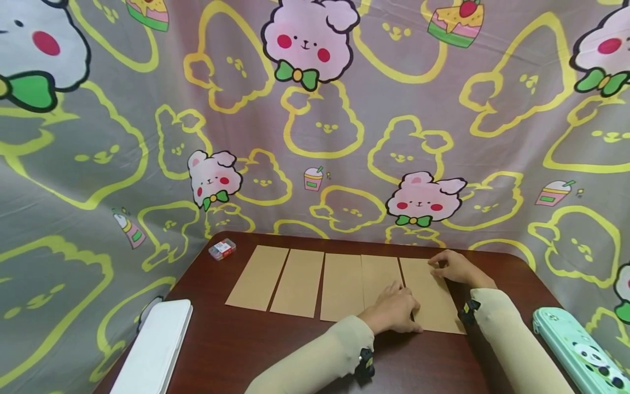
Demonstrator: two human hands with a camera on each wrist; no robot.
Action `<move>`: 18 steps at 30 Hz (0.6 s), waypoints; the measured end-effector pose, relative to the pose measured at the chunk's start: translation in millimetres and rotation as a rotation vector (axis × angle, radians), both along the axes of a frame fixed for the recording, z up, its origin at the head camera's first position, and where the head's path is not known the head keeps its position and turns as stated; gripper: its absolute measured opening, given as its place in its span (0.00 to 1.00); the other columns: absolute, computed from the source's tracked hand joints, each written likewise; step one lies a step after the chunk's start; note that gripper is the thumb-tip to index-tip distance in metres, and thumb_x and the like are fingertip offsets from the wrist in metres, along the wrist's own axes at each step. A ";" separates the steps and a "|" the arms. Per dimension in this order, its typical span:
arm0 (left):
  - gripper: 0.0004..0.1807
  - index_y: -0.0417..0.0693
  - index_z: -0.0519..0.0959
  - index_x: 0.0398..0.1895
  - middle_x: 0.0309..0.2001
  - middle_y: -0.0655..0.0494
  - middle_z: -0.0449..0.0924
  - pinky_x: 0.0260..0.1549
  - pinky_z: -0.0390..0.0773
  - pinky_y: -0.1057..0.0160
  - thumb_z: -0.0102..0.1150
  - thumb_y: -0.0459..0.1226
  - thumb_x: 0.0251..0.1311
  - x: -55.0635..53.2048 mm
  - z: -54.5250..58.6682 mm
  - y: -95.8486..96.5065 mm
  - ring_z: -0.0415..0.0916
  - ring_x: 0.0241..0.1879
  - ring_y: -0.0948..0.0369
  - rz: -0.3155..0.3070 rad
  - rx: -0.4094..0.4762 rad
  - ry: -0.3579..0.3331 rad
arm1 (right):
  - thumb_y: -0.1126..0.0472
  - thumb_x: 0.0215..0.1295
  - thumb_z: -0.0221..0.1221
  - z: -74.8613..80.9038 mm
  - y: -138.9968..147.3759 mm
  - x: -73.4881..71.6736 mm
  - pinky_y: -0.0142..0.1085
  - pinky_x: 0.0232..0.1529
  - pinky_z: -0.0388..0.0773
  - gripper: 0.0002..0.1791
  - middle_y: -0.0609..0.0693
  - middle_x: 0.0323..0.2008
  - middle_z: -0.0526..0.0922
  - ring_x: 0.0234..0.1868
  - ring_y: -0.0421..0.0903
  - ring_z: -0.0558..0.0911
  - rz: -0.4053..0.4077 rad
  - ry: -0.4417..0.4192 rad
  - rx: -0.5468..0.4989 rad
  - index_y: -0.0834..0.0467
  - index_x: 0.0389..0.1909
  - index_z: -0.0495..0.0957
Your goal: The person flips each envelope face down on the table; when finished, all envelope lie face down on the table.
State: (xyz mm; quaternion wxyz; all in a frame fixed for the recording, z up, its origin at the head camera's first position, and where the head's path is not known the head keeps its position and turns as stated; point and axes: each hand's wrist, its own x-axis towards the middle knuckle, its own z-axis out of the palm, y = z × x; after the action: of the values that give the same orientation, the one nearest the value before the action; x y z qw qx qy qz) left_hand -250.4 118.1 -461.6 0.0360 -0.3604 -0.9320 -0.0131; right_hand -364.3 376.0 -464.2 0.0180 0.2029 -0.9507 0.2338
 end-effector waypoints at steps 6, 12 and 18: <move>0.20 0.70 0.86 0.45 0.44 0.72 0.77 0.44 0.63 0.72 0.69 0.65 0.55 -0.9 4.4 -8.8 0.63 0.45 0.68 -0.035 0.029 -0.034 | 0.63 0.61 0.70 -0.6 -1.1 2.8 0.40 0.38 0.81 0.16 0.62 0.44 0.88 0.37 0.46 0.81 -0.010 -0.021 0.002 0.68 0.47 0.85; 0.28 0.67 0.79 0.66 0.58 0.69 0.80 0.59 0.69 0.70 0.60 0.62 0.65 -3.1 18.3 -37.2 0.72 0.59 0.68 -0.122 0.071 -0.035 | 0.61 0.66 0.68 4.5 -15.4 10.5 0.43 0.38 0.79 0.14 0.65 0.46 0.84 0.39 0.51 0.81 -0.001 0.114 0.000 0.67 0.47 0.86; 0.24 0.61 0.76 0.70 0.62 0.61 0.78 0.63 0.72 0.65 0.53 0.52 0.75 -2.8 41.3 -89.3 0.72 0.64 0.63 -0.178 0.106 -0.078 | 0.60 0.68 0.67 26.7 -43.8 23.8 0.59 0.51 0.79 0.15 0.67 0.54 0.81 0.52 0.64 0.82 0.071 0.210 -0.015 0.65 0.51 0.84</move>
State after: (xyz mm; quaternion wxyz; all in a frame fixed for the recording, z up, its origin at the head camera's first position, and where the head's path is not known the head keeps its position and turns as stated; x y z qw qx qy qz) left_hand -253.1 28.8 -420.3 0.0175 -0.4387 -0.8949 -0.0796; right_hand -340.5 332.2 -437.4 0.1109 0.2599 -0.9339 0.2189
